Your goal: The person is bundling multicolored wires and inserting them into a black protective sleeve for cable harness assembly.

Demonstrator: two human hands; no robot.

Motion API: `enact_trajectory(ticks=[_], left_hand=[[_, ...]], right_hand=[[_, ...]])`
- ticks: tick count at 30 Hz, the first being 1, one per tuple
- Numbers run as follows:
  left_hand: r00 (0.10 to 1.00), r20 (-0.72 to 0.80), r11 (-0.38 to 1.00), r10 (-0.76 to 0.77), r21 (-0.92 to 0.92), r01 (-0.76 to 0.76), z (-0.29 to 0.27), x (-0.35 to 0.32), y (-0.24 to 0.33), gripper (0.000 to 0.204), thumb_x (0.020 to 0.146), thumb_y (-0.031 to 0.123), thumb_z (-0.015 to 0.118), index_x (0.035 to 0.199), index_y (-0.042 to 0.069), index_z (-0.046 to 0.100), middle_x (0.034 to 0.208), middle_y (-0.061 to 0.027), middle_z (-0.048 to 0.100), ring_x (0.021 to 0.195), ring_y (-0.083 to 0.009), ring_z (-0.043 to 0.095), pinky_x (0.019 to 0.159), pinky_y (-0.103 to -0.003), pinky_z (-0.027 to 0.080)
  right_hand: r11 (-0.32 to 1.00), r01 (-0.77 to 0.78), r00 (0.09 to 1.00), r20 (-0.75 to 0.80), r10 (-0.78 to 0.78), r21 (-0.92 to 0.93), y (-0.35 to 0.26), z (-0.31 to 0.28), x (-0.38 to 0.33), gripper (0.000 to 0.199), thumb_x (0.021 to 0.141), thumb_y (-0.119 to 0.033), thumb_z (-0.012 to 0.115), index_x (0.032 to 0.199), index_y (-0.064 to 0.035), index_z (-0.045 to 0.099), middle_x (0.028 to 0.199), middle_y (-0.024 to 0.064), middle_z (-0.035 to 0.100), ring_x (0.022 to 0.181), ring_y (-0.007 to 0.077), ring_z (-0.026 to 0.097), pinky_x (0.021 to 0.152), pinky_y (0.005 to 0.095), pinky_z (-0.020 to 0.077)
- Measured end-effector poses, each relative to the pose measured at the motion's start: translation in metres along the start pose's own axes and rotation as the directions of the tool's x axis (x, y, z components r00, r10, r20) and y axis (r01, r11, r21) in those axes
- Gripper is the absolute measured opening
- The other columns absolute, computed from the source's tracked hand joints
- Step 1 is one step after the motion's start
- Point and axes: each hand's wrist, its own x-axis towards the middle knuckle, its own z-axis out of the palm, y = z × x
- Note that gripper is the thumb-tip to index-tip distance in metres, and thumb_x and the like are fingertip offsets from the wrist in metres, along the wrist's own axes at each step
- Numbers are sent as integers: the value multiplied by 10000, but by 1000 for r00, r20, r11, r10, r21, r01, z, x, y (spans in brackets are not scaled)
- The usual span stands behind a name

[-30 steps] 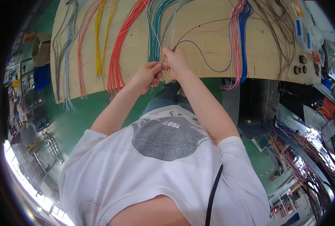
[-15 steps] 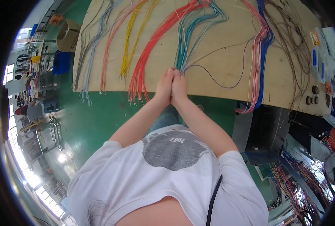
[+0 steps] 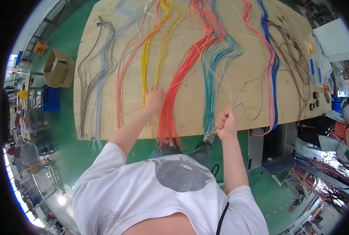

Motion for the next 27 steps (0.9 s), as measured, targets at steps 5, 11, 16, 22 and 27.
enact_trajectory(ticks=[5,11,16,22,27], left_hand=[[955,34,783,-295,-564,262,-95,28,-30,174,820,126,411,901,33,534,803,-136,560,764,-215,530,684,-308,409],[608,-431,731,-666,-540,417,-123,-38,-199,223,808,166,449,941,4,521,791,-150,564,711,-255,542,627,-338,420],[833,-328,894,-446,-131,428,-60,-79,-142,248,739,149,514,953,26,537,931,-146,521,902,-258,493,759,-376,400],[969,75,941,-236,-230,247,-14,-73,-18,143,732,174,536,793,46,547,831,-121,541,817,-285,521,717,-376,405],[935,169,892,-312,-287,349,-3,-71,-29,166,741,197,529,793,40,539,754,-125,547,747,-295,543,641,-376,427]], right_hand=[[991,76,996,-64,-69,115,18,18,2,341,879,-354,340,626,-127,321,527,-27,232,432,78,225,417,206,220],[996,64,997,-48,-68,-63,39,12,5,211,873,-280,396,775,-99,440,535,-53,251,424,57,254,397,192,233],[944,-46,998,-54,29,-327,77,13,19,197,850,-261,438,753,-92,464,491,-78,263,400,9,251,358,158,181],[386,36,990,-21,-141,-922,161,21,45,226,742,-266,563,668,-55,527,498,-31,415,411,86,386,396,240,299],[21,147,983,143,-117,-989,168,18,50,203,709,-221,601,642,-31,577,544,6,497,463,88,433,427,240,316]])
